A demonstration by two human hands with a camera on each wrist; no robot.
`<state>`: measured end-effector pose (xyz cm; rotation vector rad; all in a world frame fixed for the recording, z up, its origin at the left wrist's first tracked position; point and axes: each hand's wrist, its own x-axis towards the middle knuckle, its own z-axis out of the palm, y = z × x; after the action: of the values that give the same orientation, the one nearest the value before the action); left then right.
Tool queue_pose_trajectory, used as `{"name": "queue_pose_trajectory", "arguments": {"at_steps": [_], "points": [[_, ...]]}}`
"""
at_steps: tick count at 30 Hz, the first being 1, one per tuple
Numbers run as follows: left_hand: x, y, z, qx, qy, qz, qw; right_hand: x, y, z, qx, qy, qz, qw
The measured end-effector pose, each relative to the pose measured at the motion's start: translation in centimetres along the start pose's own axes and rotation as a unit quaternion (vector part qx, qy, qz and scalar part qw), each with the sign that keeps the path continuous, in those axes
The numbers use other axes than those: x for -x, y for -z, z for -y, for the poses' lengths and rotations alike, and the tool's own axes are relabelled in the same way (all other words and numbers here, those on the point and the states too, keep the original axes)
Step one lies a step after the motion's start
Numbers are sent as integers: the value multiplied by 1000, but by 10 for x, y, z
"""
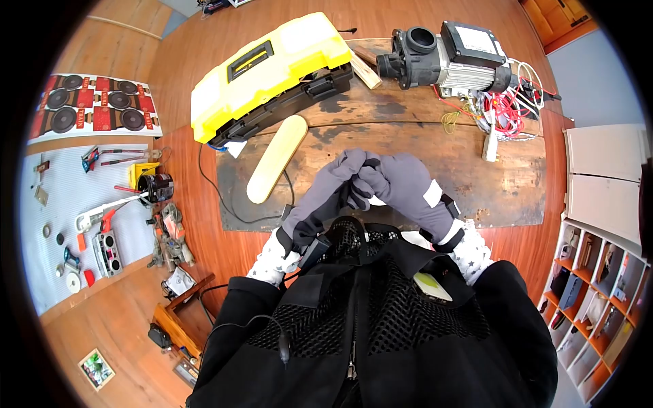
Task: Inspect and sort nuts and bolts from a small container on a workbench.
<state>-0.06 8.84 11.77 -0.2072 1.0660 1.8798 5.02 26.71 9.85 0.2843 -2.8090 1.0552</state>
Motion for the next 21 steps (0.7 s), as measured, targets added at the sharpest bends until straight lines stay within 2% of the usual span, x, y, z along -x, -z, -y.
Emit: {"name": "queue_pose_trajectory", "arguments": {"at_steps": [3,6,7,9,10,11,12,13,15,17,19,20,21], "points": [[1,-1,0,-78,-32,5,996,4,0,-2,-11,23,-43,999],[2,-8,0,-148,-23,-29,988,8,-1,-3,-13,10,-31,999],[4,-7,1,-156,-46,-6,987,7,1,-1,-13,9,-31,999],[1,-4,0,-177,-46,1,983,3,8,5,-221,-76,70,970],[-1,-4,0,-198,-47,9,979,2,15,12,-221,-76,70,970],[-3,-4,0,-198,-47,9,979,3,23,21,-325,-157,107,927],[-4,-4,0,-212,-62,5,975,4,27,26,-421,-236,141,864],[-5,-5,0,-227,-76,2,971,6,27,27,-421,-237,140,864],[-3,-9,0,-225,-82,6,971,7,27,28,-561,-259,141,773],[-2,-12,2,-223,-89,8,971,7,30,29,-574,-262,147,762],[-6,-16,7,-188,-144,-9,971,5,36,32,-586,-267,150,750],[-6,-14,7,-188,-144,-8,972,3,39,35,-582,-265,158,752],[-7,-9,8,-132,-93,7,987,2,42,36,-578,-263,166,754]]}}
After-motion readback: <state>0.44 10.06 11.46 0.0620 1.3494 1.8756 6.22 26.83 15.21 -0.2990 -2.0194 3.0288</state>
